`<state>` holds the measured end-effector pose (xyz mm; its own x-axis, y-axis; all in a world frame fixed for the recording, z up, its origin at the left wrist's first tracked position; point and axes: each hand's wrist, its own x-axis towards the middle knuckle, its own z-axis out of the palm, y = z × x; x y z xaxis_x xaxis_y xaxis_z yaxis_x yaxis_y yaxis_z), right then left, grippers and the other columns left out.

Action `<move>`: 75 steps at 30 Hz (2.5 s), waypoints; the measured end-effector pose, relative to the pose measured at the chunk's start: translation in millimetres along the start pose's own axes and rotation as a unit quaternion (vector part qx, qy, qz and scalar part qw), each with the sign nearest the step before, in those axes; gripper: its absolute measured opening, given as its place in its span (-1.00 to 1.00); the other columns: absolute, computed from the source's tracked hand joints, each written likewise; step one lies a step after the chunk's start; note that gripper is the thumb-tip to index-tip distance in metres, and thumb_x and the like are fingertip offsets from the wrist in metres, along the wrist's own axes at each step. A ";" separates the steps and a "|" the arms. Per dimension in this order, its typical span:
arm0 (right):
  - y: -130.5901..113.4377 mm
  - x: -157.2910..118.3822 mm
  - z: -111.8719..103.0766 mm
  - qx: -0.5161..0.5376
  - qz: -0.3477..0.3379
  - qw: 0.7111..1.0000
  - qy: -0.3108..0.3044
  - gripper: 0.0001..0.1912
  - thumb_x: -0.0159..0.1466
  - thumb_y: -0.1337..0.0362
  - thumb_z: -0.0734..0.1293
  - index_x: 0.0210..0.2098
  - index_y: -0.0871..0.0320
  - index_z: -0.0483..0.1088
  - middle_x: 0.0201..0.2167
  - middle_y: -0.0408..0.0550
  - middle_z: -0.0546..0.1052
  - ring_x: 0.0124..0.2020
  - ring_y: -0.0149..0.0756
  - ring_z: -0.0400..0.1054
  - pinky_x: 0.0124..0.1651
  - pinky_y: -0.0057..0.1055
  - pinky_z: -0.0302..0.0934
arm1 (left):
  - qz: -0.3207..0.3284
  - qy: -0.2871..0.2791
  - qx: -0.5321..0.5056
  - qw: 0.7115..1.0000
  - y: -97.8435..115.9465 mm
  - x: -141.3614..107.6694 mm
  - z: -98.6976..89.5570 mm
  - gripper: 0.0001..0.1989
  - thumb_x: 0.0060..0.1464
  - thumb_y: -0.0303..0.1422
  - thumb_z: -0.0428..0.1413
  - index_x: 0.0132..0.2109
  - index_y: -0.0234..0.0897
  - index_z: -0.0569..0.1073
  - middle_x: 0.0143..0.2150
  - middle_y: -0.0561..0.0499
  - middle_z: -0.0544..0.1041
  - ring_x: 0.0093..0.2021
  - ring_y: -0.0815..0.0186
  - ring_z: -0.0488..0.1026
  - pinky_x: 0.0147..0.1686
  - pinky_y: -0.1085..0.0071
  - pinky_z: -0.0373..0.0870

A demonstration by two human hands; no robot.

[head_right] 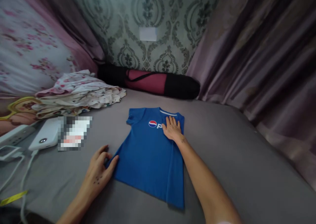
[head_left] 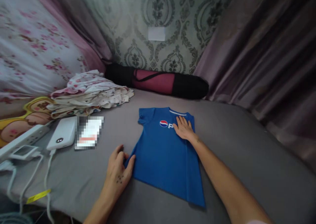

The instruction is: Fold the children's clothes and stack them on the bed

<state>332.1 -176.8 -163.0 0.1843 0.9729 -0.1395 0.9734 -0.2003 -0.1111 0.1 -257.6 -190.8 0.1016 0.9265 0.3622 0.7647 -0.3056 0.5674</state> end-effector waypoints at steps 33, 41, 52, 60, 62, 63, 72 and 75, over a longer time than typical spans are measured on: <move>-148.0 102.3 -20.3 0.518 0.054 0.852 0.055 -0.83 0.26 0.33 0.27 -0.22 0.23 0.49 -0.36 -0.04 0.58 -0.32 -0.31 0.49 -0.27 -0.47 0.33 | 0.005 -0.042 -0.052 0.998 16.1 0.6 -14.7 -0.80 0.24 -0.24 -0.04 -0.31 -0.22 0.32 -0.41 0.06 0.42 -0.41 0.29 0.36 -0.31 0.32 0.25; -90.6 76.3 -38.7 0.704 0.106 0.698 0.079 -0.93 0.26 0.40 0.28 -0.35 0.17 0.40 -0.59 -0.20 0.50 -0.50 -0.41 0.43 -0.30 -0.45 0.38 | 0.103 -0.052 -0.116 0.987 57.7 -3.6 -10.6 -0.81 0.23 -0.40 -0.03 -0.01 -0.18 0.28 -0.24 0.01 0.44 -0.27 0.30 0.42 -0.27 0.40 0.35; -36.2 46.0 -10.3 0.650 0.190 0.730 0.091 -0.82 0.27 0.28 0.27 -0.46 0.15 0.36 -0.71 -0.23 0.35 -0.63 -0.39 0.30 -0.45 -0.44 0.31 | 0.226 -0.174 -0.003 0.958 58.8 -12.2 10.4 -0.37 -0.32 -0.62 -0.04 0.01 -0.24 0.37 -0.02 -0.12 0.42 -0.11 0.09 0.32 -0.17 0.16 0.31; -40.6 28.2 -17.8 0.372 0.040 0.907 0.192 -0.44 0.19 0.42 0.28 0.19 0.09 0.25 -0.06 0.01 0.52 -0.02 -0.21 0.39 0.08 -0.29 0.22 | 0.273 -0.127 0.002 0.954 44.9 -13.6 20.2 -0.47 -0.09 -0.62 -0.05 0.05 -0.24 0.40 0.12 -0.08 0.46 0.11 0.10 0.28 0.01 0.14 0.22; -41.8 20.3 -22.5 0.283 0.038 0.938 0.196 -0.45 0.27 0.41 0.20 0.26 0.13 0.17 0.01 0.09 0.48 0.03 -0.15 0.37 0.08 -0.28 0.21 | 0.276 -0.129 0.003 0.952 43.5 -14.7 21.9 -0.43 -0.14 -0.63 -0.06 0.07 -0.24 0.40 0.14 -0.07 0.45 0.15 0.11 0.27 0.04 0.14 0.19; -42.2 16.6 -25.0 0.254 0.051 0.948 0.184 -0.46 0.30 0.39 0.17 0.27 0.15 0.15 0.01 0.12 0.48 0.02 -0.12 0.39 0.05 -0.27 0.23 | 0.273 -0.136 0.005 0.952 43.5 -15.1 22.2 -0.39 -0.18 -0.63 -0.06 0.07 -0.24 0.40 0.15 -0.07 0.44 0.16 0.10 0.27 0.05 0.13 0.18; -47.2 33.2 -39.5 0.047 0.058 0.982 0.176 -0.64 0.38 0.35 0.07 -0.06 0.11 0.46 -0.03 0.08 0.48 -0.01 -0.13 0.37 -0.02 -0.29 0.20 | 0.259 -0.154 0.010 0.953 44.1 -18.7 20.7 -0.29 -0.26 -0.61 -0.05 0.14 -0.20 0.36 0.20 -0.07 0.41 0.21 0.08 0.27 0.10 0.06 0.17; -53.4 57.8 -38.9 0.055 -0.001 0.986 0.156 -0.66 0.39 0.30 0.11 -0.07 0.09 0.49 -0.05 0.07 0.51 0.02 -0.12 0.33 0.01 -0.30 0.16 | 0.285 -0.144 -0.008 0.948 43.6 -18.7 21.4 -0.31 -0.24 -0.60 -0.04 0.13 -0.21 0.36 0.18 -0.09 0.43 0.22 0.09 0.28 0.14 0.05 0.18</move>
<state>296.1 -105.4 -126.9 0.2315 0.9581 0.1685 0.9564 -0.1925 -0.2195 45.2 -283.5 -188.7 0.6664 0.6311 0.3970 0.5242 -0.7752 0.3525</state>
